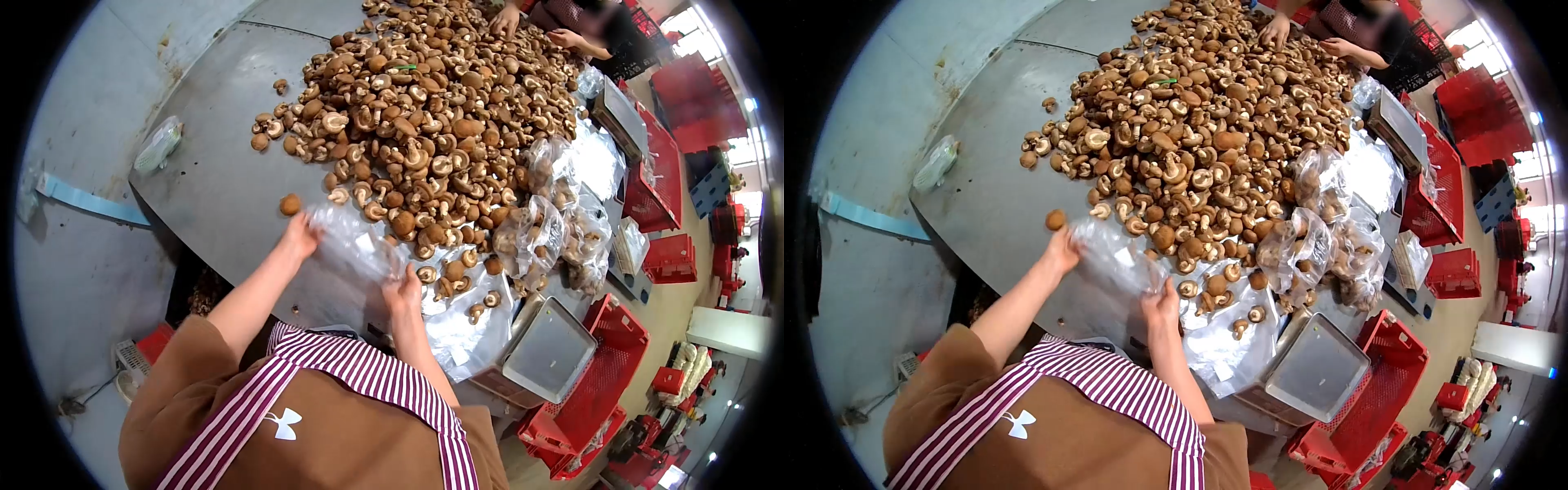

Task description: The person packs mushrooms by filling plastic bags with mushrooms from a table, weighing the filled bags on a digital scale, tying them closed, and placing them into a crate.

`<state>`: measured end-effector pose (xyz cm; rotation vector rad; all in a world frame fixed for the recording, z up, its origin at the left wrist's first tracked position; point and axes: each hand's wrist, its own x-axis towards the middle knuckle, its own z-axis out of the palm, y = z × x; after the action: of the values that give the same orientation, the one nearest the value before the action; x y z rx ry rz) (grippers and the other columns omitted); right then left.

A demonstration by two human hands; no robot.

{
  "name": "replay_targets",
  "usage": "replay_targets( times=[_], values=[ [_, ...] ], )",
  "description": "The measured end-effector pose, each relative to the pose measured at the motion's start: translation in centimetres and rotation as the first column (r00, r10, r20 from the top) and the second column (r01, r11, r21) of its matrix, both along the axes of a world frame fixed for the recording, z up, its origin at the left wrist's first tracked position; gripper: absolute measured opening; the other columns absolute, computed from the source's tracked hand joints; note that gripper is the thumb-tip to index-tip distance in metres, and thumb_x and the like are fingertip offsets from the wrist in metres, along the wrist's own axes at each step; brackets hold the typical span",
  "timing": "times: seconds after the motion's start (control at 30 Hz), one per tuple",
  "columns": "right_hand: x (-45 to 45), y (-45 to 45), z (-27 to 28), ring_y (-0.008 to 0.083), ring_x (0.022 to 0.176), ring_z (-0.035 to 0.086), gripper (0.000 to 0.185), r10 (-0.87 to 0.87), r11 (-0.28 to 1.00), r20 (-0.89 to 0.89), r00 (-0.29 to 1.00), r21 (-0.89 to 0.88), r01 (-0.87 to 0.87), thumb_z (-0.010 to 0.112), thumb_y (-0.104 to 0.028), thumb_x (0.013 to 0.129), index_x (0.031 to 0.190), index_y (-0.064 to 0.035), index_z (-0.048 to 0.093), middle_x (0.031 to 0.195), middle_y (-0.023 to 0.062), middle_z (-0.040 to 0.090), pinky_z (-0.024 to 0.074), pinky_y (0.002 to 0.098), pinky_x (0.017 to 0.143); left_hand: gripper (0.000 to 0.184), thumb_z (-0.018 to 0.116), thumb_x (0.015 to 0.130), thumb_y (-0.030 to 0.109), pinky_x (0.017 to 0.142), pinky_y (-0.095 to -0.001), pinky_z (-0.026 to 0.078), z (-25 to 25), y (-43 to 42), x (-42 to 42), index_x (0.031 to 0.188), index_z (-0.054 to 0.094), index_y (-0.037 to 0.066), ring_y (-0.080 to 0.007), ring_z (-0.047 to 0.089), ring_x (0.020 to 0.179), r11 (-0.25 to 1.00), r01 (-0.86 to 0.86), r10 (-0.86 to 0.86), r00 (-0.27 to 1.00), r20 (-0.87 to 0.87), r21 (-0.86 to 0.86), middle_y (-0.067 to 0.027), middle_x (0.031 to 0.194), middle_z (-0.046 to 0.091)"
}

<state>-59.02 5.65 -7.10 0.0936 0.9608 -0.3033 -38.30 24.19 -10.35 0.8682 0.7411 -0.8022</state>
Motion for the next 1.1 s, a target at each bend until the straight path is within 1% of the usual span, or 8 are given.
replay_targets(
  times=[0.13,0.27,0.33,0.53,0.6,0.77,0.93,1.1],
  values=[
    [1.5,-4.0,1.0,0.0248,0.096,0.063,0.036,-0.163,0.983,-0.043,0.986,0.081,0.166,0.035,-0.031,0.106,0.121,-0.0071,0.056,0.123,0.0132,0.064,0.0510,0.0396,0.080,0.048,0.043,0.102,0.047,0.098,-0.0412,0.043,3.5,-11.2,3.1,0.120,0.056,0.005,-0.0212,0.057,0.104,0.972,0.200,-0.220,0.957,0.186,0.122,-0.0106,0.109,0.062],
    [-0.2,-6.8,4.2,0.0121,0.068,0.056,0.032,-0.310,0.948,-0.205,0.928,-0.145,0.285,0.037,-0.036,0.105,0.115,-0.0131,0.057,0.108,0.0126,0.068,0.0455,0.0266,0.057,0.050,0.056,0.097,0.045,0.070,-0.0321,0.049,3.9,-17.3,0.4,0.129,0.053,0.007,-0.0191,0.061,0.087,0.928,0.356,-0.368,0.922,0.119,0.105,-0.0055,0.109,0.063],
    [-3.3,-9.7,1.8,0.0167,0.081,0.060,0.036,-0.170,0.940,0.073,0.983,-0.288,0.184,0.039,-0.043,0.104,0.109,-0.0131,0.058,0.105,0.0087,0.065,0.0493,0.0286,0.058,0.058,0.060,0.094,0.047,0.062,-0.0277,0.048,4.8,-17.1,-0.7,0.135,0.050,0.007,-0.0168,0.062,0.089,0.916,0.384,-0.394,0.915,0.085,0.112,-0.0048,0.111,0.063],
    [4.5,-13.6,1.3,0.0269,0.079,0.062,0.085,0.332,0.726,-0.203,0.921,-0.568,-0.387,0.061,-0.061,0.088,0.148,-0.0101,0.029,0.140,0.0132,0.043,0.0531,0.0406,0.067,0.068,0.060,0.091,0.055,0.092,-0.0380,0.046,6.6,-14.7,2.6,0.135,0.049,0.004,-0.0234,0.059,0.108,0.967,0.217,-0.233,0.964,0.128,0.132,-0.0111,0.126,0.060],
    [6.9,-11.6,5.9,0.0327,0.105,0.053,0.086,0.401,0.630,-0.312,0.861,-0.589,-0.506,0.063,-0.057,0.089,0.151,-0.0096,0.026,0.147,0.0183,0.036,0.0520,0.0490,0.075,0.064,0.063,0.092,0.048,0.096,-0.0440,0.047,4.4,-14.8,4.7,0.135,0.049,0.002,-0.0274,0.056,0.114,0.995,0.093,-0.088,0.986,0.145,-0.028,-0.0119,0.129,0.058],
    [3.9,-17.1,-0.2,0.0270,0.116,0.054,0.055,0.274,0.834,0.068,0.959,-0.514,-0.202,0.061,-0.041,0.094,0.136,-0.0096,0.045,0.132,0.0128,0.052,0.0510,0.0440,0.088,0.048,0.061,0.096,0.038,0.089,-0.0362,0.048,7.0,-14.5,2.9,0.127,0.055,0.002,-0.0231,0.053,0.118,0.857,0.432,-0.515,0.707,0.486,0.280,-0.0106,0.122,0.058],
    [6.6,-14.5,5.5,0.0323,0.129,0.046,0.064,0.269,0.476,-0.583,0.767,-0.612,-0.631,0.059,-0.040,0.095,0.144,-0.0052,0.040,0.141,0.0162,0.048,0.0403,0.0464,0.105,0.058,0.061,0.094,0.047,0.098,-0.0345,0.042,7.0,-15.5,4.3,0.128,0.055,0.001,-0.0223,0.051,0.118,0.908,0.383,-0.418,0.833,0.362,0.168,-0.0128,0.125,0.058],
    [7.6,-15.0,2.3,0.0264,0.120,0.052,0.058,0.300,0.362,-0.517,0.802,-0.716,-0.597,0.062,-0.037,0.094,0.136,0.0007,0.048,0.131,0.0162,0.055,0.0406,0.0351,0.100,0.061,0.060,0.093,0.051,0.072,-0.0270,0.053,7.3,-15.5,5.9,0.132,0.055,0.003,-0.0155,0.062,0.103,0.710,0.634,-0.703,0.607,0.371,0.308,-0.0084,0.123,0.062]
  ],
)
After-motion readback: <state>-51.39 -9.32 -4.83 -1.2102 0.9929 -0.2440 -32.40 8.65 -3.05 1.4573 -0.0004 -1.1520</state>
